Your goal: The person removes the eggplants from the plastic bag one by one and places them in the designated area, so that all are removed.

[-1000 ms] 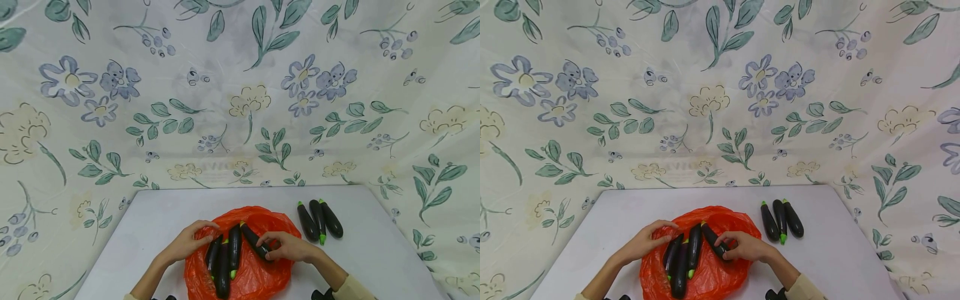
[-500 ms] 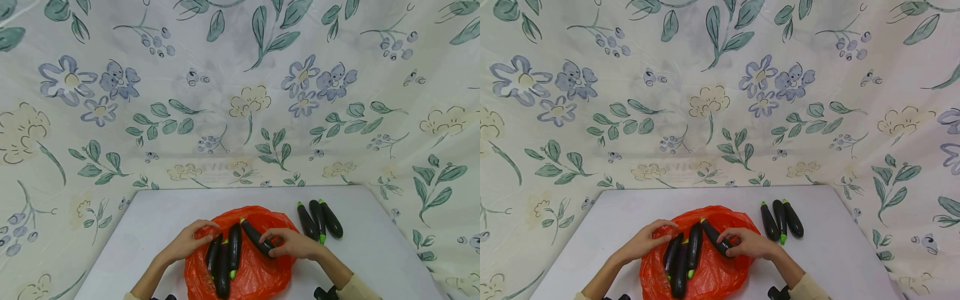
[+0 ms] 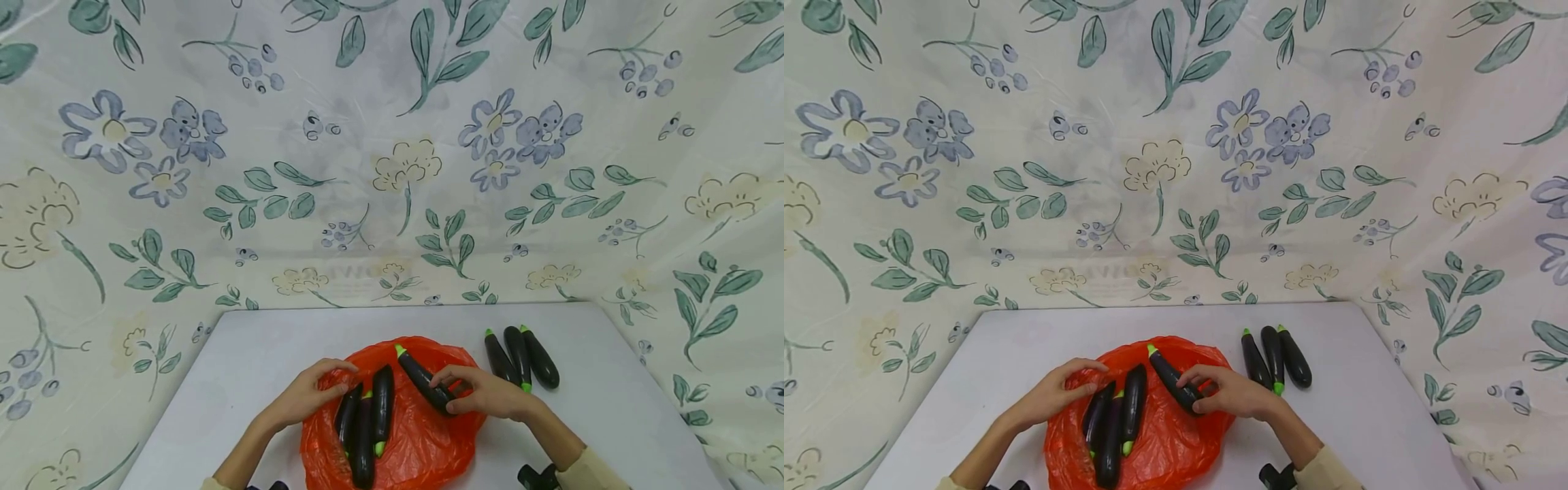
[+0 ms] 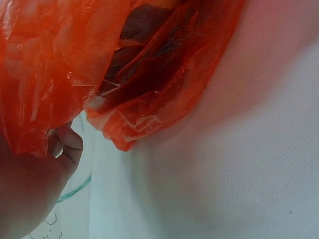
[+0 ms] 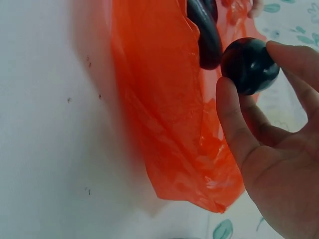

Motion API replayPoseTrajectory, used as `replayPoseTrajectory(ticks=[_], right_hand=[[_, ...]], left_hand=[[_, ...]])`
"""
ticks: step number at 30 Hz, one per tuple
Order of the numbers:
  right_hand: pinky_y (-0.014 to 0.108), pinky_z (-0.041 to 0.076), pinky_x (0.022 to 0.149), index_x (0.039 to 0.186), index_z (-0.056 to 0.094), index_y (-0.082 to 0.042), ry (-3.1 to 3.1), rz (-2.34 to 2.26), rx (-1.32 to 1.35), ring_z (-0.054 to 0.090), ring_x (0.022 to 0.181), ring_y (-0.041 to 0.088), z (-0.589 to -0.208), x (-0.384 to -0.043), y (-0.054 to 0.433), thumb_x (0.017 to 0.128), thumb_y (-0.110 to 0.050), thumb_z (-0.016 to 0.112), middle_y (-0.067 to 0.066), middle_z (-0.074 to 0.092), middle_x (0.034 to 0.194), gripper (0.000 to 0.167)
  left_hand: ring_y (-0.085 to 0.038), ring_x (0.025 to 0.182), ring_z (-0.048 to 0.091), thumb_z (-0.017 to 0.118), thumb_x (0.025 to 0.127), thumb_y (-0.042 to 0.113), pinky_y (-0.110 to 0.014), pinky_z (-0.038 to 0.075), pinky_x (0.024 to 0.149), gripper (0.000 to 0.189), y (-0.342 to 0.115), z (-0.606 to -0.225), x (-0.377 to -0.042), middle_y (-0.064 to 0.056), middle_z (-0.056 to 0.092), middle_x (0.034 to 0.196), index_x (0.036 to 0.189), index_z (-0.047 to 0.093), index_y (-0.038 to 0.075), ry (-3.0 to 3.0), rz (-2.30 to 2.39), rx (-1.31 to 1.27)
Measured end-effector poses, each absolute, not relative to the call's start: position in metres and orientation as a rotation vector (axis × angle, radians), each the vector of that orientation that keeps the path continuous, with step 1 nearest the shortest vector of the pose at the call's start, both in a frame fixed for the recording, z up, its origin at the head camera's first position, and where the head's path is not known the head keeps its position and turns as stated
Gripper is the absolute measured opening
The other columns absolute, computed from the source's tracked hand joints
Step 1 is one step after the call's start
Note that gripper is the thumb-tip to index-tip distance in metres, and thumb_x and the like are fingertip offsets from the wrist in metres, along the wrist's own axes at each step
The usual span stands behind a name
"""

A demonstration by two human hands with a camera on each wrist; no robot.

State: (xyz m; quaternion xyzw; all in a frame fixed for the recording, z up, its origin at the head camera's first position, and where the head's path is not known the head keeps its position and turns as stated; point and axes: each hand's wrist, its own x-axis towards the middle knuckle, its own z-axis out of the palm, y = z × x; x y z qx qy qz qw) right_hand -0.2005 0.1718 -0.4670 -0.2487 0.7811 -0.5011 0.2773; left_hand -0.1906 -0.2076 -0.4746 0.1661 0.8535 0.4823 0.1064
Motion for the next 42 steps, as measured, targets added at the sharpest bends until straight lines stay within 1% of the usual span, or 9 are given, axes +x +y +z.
replayPoseTrajectory(ticks=[5,11,14,22,30,37,42], right_hand=[[0.047,0.053,0.094,0.130,0.062,-0.030,2.118,-1.357,-0.662,0.055,0.114,0.030,-0.466,-0.202,0.177,0.092,-0.022,0.070,0.007,0.060,0.124,0.040],[0.046,0.053,0.093,0.131,0.061,-0.030,2.148,-1.371,-0.642,0.055,0.115,0.030,-0.465,-0.203,0.184,0.091,-0.022,0.070,0.008,0.060,0.126,0.042],[0.047,0.053,0.093,0.131,0.061,-0.029,2.161,-1.385,-0.635,0.054,0.116,0.031,-0.464,-0.205,0.189,0.091,-0.020,0.070,0.009,0.060,0.128,0.042],[0.053,0.052,0.095,0.137,0.055,-0.027,2.152,-1.433,-0.609,0.053,0.121,0.034,-0.462,-0.207,0.198,0.091,-0.021,0.069,0.013,0.055,0.135,0.049],[0.049,0.055,0.092,0.143,0.051,-0.028,2.184,-1.483,-0.566,0.054,0.119,0.034,-0.459,-0.207,0.209,0.089,-0.020,0.072,0.015,0.050,0.142,0.058],[0.051,0.054,0.091,0.142,0.051,-0.026,2.262,-1.479,-0.547,0.060,0.113,0.033,-0.461,-0.211,0.221,0.090,-0.019,0.071,0.017,0.057,0.135,0.057],[0.050,0.055,0.090,0.143,0.051,-0.024,2.336,-1.495,-0.504,0.061,0.110,0.032,-0.465,-0.213,0.230,0.090,-0.020,0.072,0.018,0.057,0.132,0.058]], left_hand=[[-0.033,0.124,0.052,0.066,0.098,0.025,-0.047,0.058,0.090,0.031,-0.208,-0.476,-0.191,-0.010,0.057,0.135,0.129,0.064,0.022,2.490,1.437,0.489],[-0.033,0.126,0.051,0.066,0.098,0.026,-0.057,0.051,0.098,0.030,-0.208,-0.477,-0.191,-0.008,0.058,0.134,0.127,0.064,0.023,2.520,1.414,0.521],[-0.033,0.127,0.051,0.066,0.098,0.027,-0.060,0.049,0.100,0.029,-0.208,-0.479,-0.192,-0.008,0.058,0.134,0.127,0.065,0.023,2.531,1.403,0.524],[-0.032,0.126,0.052,0.066,0.098,0.025,-0.059,0.050,0.099,0.029,-0.209,-0.482,-0.193,-0.007,0.059,0.133,0.127,0.064,0.023,2.520,1.416,0.519],[-0.033,0.126,0.052,0.066,0.098,0.028,-0.059,0.050,0.099,0.028,-0.209,-0.482,-0.193,-0.007,0.059,0.133,0.126,0.065,0.024,2.528,1.402,0.523],[-0.032,0.126,0.052,0.066,0.098,0.030,-0.056,0.051,0.099,0.029,-0.209,-0.481,-0.191,-0.006,0.059,0.133,0.126,0.065,0.025,2.529,1.396,0.520],[-0.032,0.126,0.052,0.065,0.098,0.031,-0.058,0.049,0.100,0.028,-0.210,-0.482,-0.191,-0.006,0.060,0.132,0.126,0.065,0.025,2.530,1.393,0.524]])
